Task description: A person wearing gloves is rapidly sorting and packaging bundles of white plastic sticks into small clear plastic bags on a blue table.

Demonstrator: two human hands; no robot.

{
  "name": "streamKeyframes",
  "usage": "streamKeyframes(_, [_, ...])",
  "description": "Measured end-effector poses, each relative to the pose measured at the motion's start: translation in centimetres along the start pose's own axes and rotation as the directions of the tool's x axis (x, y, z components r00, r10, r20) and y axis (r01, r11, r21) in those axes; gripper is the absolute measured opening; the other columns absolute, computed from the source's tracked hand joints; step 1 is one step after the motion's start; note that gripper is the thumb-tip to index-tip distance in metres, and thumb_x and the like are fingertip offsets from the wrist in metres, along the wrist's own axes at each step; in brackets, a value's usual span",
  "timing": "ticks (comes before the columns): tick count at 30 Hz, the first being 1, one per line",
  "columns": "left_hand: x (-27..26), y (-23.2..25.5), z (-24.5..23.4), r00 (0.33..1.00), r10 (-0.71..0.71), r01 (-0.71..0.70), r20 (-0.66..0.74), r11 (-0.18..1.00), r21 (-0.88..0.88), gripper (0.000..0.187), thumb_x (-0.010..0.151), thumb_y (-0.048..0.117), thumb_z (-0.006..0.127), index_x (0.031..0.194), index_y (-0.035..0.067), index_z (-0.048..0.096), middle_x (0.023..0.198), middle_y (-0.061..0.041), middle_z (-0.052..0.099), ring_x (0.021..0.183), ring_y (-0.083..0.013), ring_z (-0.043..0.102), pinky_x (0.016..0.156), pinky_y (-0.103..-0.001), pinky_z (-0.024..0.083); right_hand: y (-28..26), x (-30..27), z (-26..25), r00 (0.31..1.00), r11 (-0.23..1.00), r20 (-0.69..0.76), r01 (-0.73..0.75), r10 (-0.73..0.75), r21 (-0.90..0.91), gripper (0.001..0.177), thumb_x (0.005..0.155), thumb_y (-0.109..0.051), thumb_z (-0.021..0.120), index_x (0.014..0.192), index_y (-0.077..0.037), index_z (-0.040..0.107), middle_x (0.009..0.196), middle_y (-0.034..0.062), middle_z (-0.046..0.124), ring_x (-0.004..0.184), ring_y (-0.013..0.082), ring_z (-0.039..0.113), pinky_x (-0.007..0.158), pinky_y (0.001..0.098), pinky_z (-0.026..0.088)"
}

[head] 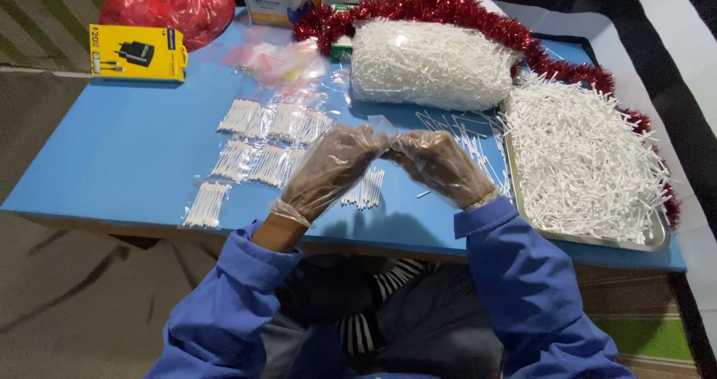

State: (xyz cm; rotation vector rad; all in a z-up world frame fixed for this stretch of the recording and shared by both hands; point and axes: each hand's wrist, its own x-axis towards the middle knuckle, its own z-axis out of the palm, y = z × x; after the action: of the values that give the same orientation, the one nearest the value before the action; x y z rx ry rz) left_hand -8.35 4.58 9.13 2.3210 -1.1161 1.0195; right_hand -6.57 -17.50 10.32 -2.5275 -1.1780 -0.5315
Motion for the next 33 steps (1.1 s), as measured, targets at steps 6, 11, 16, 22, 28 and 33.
streamKeyframes(6, [0.9, 1.2, -1.0, 0.928, -0.080, 0.057, 0.363, 0.996, 0.072, 0.020, 0.088, -0.006, 0.069, 0.095, 0.008, 0.057, 0.075, -0.003, 0.058, 0.058, -0.0145, 0.056, 0.057, -0.029, 0.060, -0.3, -2.2, -1.1, 0.996, 0.994, 0.079, -0.028, 0.036, -0.105, 0.020, 0.101, -0.035, 0.069, 0.103, -0.015, 0.070, 0.062, 0.0034, 0.062, 0.054, 0.0166, 0.063, 0.056, 0.0298, 0.056])
streamKeyframes(11, [0.1, 2.2, 0.2, 0.903, -0.070, 0.064, 0.425, 0.998, 0.029, 0.013, 0.088, -0.004, 0.070, 0.089, 0.006, 0.060, 0.077, -0.006, 0.063, 0.060, -0.0147, 0.059, 0.057, -0.028, 0.060, -0.9, -2.9, -1.5, 0.992, 0.997, 0.119, -0.044, 0.051, -0.058, 0.017, 0.099, -0.032, 0.068, 0.102, -0.016, 0.073, 0.086, 0.0103, 0.076, 0.069, 0.0244, 0.074, 0.062, 0.0344, 0.062])
streamKeyframes(16, [2.5, 2.6, -2.1, 0.640, -0.252, 0.272, 0.726, 0.958, 0.093, 0.024, 0.109, 0.019, 0.048, 0.099, 0.009, 0.066, 0.079, -0.005, 0.067, 0.081, -0.0168, 0.072, 0.077, -0.031, 0.062, -2.5, -2.5, -3.3, 0.991, 0.997, 0.121, -0.069, 0.065, 0.022, 0.017, 0.103, -0.024, 0.063, 0.100, -0.012, 0.075, 0.092, 0.0128, 0.078, 0.071, 0.0269, 0.076, 0.061, 0.0328, 0.062])
streamKeyframes(22, [2.4, 3.9, -4.6, 0.736, -0.232, 0.235, 0.636, 0.969, 0.082, 0.013, 0.108, 0.012, 0.053, 0.100, 0.007, 0.062, 0.079, -0.008, 0.064, 0.074, -0.0119, 0.066, 0.072, -0.031, 0.060, -1.9, -2.6, -1.2, 0.995, 0.977, 0.050, -0.096, 0.088, 0.191, 0.017, 0.102, -0.012, 0.061, 0.109, -0.008, 0.076, 0.106, 0.0174, 0.078, 0.085, 0.0291, 0.078, 0.070, 0.0335, 0.064])
streamKeyframes(28, [0.1, 1.1, -4.1, 0.711, -0.365, 0.479, 0.601, 0.877, -0.034, 0.023, 0.112, 0.018, 0.047, 0.098, 0.006, 0.062, 0.068, -0.006, 0.058, 0.061, -0.0118, 0.060, 0.060, -0.026, 0.059, -2.7, -1.9, -0.9, 0.991, 0.909, 0.024, -0.132, 0.133, 0.396, 0.020, 0.101, -0.007, 0.062, 0.120, -0.002, 0.069, 0.118, 0.0264, 0.073, 0.094, 0.0400, 0.075, 0.072, 0.0447, 0.065])
streamKeyframes(33, [-2.0, -0.9, -6.0, 0.704, -0.436, 0.458, 0.561, 0.882, 0.111, 0.024, 0.113, 0.026, 0.047, 0.101, 0.012, 0.062, 0.073, 0.000, 0.060, 0.061, -0.0101, 0.061, 0.056, -0.023, 0.055, 0.9, -4.5, 3.0, 0.987, 0.927, 0.037, -0.158, 0.154, 0.340, 0.023, 0.102, -0.015, 0.063, 0.122, -0.017, 0.072, 0.122, 0.0084, 0.075, 0.110, 0.0263, 0.073, 0.087, 0.0380, 0.063])
